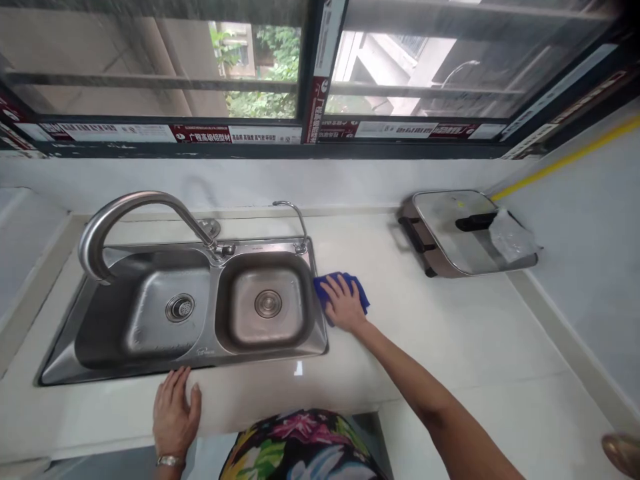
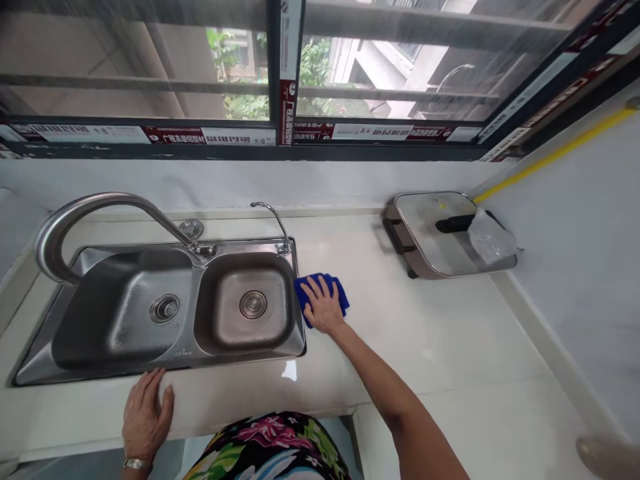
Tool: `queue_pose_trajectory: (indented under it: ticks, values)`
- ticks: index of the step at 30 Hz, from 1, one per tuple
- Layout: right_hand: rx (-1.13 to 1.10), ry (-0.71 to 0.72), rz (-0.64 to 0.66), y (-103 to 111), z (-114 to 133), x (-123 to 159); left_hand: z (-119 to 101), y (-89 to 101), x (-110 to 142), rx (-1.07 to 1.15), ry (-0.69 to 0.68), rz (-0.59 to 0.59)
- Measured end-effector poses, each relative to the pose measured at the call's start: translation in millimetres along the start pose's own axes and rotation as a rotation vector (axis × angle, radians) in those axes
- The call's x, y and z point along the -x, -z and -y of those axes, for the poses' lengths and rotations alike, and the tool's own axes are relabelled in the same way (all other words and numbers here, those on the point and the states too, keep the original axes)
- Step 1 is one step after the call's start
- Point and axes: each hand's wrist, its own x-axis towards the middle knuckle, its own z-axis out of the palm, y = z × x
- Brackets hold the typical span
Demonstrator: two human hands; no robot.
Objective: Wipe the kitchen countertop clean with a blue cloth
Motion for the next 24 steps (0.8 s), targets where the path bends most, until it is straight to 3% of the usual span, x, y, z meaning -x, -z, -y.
queue_pose_trajectory:
  ticks: [11, 24]
  values:
    - [0.040, -0.119, -0.012, -14.2, -43.9, -132.1, 4.6, 4.2, -1.6, 0.000, 0.014, 0.068]
    - [-0.062, -0.222, -0.157, -24.8, -45.9, -230.8, 13.8, 4.9, 7.9, -0.055, 0.057, 0.087]
